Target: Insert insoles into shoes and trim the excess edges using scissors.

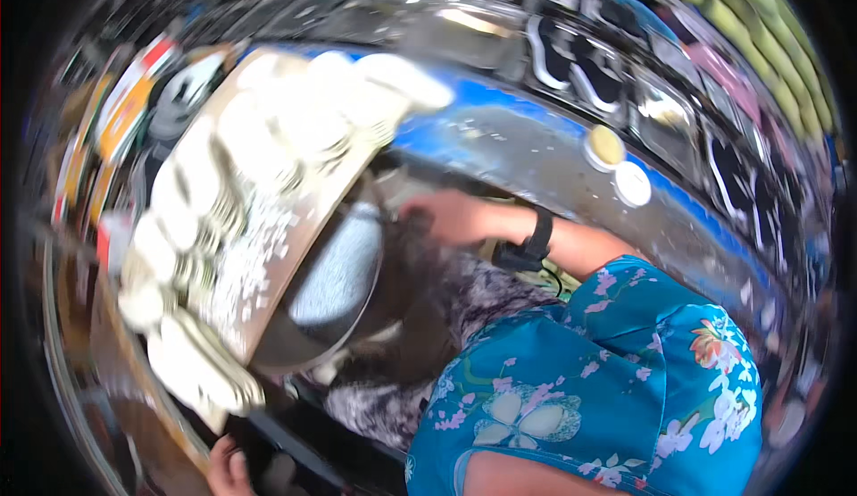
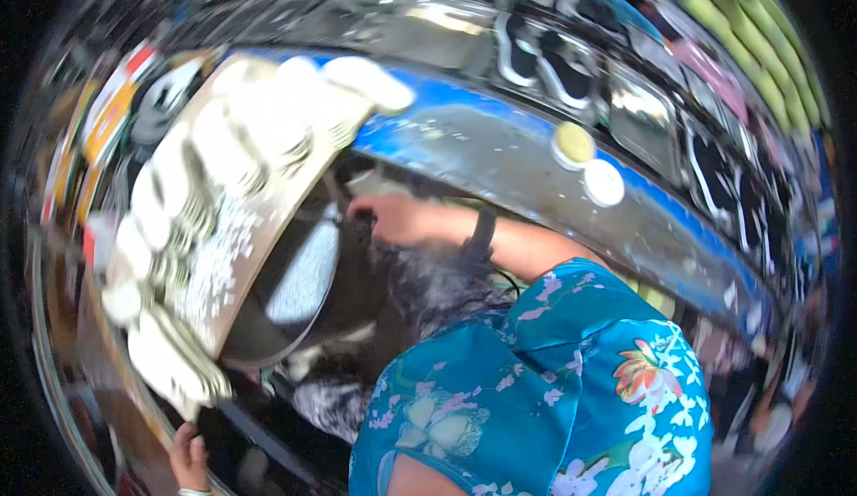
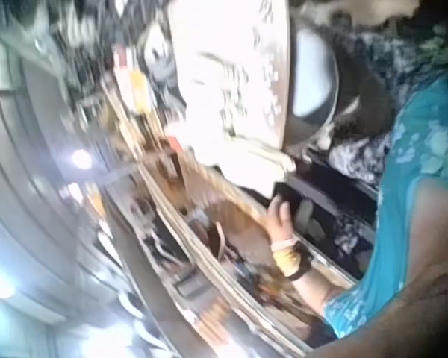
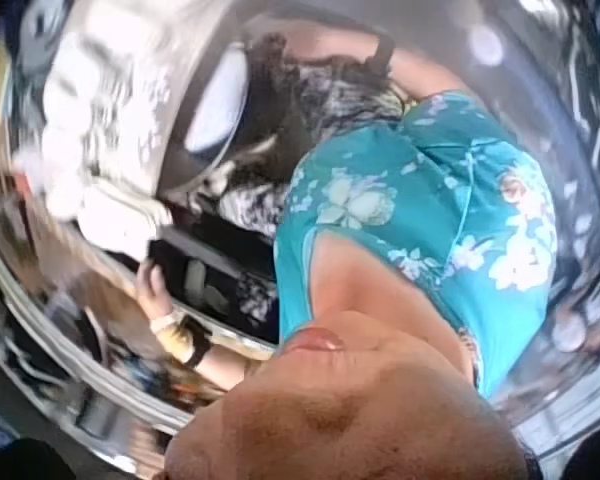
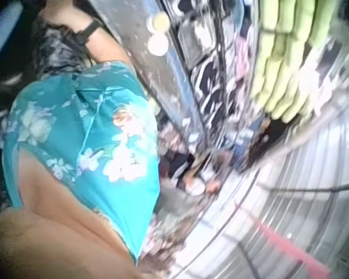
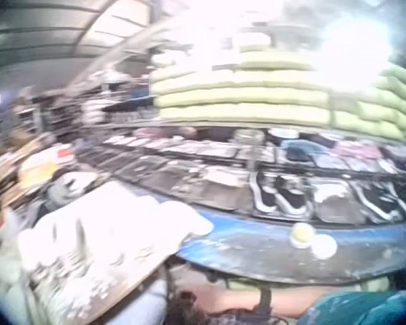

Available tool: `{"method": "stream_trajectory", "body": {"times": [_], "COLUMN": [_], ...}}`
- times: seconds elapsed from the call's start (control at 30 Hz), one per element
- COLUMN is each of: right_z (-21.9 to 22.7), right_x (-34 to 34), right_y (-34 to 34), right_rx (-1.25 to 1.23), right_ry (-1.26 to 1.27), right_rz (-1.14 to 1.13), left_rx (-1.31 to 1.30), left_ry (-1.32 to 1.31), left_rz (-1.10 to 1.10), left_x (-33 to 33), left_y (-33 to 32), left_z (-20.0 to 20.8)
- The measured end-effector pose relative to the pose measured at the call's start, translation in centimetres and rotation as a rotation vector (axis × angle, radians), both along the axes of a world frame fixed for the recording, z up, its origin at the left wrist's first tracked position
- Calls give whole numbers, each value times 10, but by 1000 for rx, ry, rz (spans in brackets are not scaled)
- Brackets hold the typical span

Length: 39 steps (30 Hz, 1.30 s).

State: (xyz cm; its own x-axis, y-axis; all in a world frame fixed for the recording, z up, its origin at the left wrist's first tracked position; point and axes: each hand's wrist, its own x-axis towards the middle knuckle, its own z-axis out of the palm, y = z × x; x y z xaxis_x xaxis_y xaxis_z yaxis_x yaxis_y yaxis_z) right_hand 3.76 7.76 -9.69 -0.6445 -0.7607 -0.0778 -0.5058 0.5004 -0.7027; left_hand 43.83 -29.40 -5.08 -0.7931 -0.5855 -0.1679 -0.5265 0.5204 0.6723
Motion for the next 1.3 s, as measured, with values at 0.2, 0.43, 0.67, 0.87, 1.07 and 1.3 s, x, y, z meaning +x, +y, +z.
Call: {"method": "stream_trajectory", "body": {"times": [0.2, 0.43, 0.67, 0.87, 1.07, 1.3], "right_z": [28, 15, 14, 79, 67, -16], "right_x": [-159, -242, -273, -212, -22, 76], "right_y": [197, 293, 214, 143, -14, -113], "right_rx": [136, 375, 372, -303, -307, -107], "right_ry": [1019, 605, 518, 904, 786, 270], "right_rz": [-972, -954, -564, -800, -123, 730], "left_rx": [185, 200, 182, 601, 1066, 1429], "left_ry": [40, -45, 25, 165, 341, 945], "left_rz": [-742, -992, -830, -302, -40, 286], "left_x": [-272, -370, -341, -270, -243, -187], "left_y": [137, 224, 207, 162, 147, 133], "left_z": [0, -49, -69, -102, -90, -90]}}
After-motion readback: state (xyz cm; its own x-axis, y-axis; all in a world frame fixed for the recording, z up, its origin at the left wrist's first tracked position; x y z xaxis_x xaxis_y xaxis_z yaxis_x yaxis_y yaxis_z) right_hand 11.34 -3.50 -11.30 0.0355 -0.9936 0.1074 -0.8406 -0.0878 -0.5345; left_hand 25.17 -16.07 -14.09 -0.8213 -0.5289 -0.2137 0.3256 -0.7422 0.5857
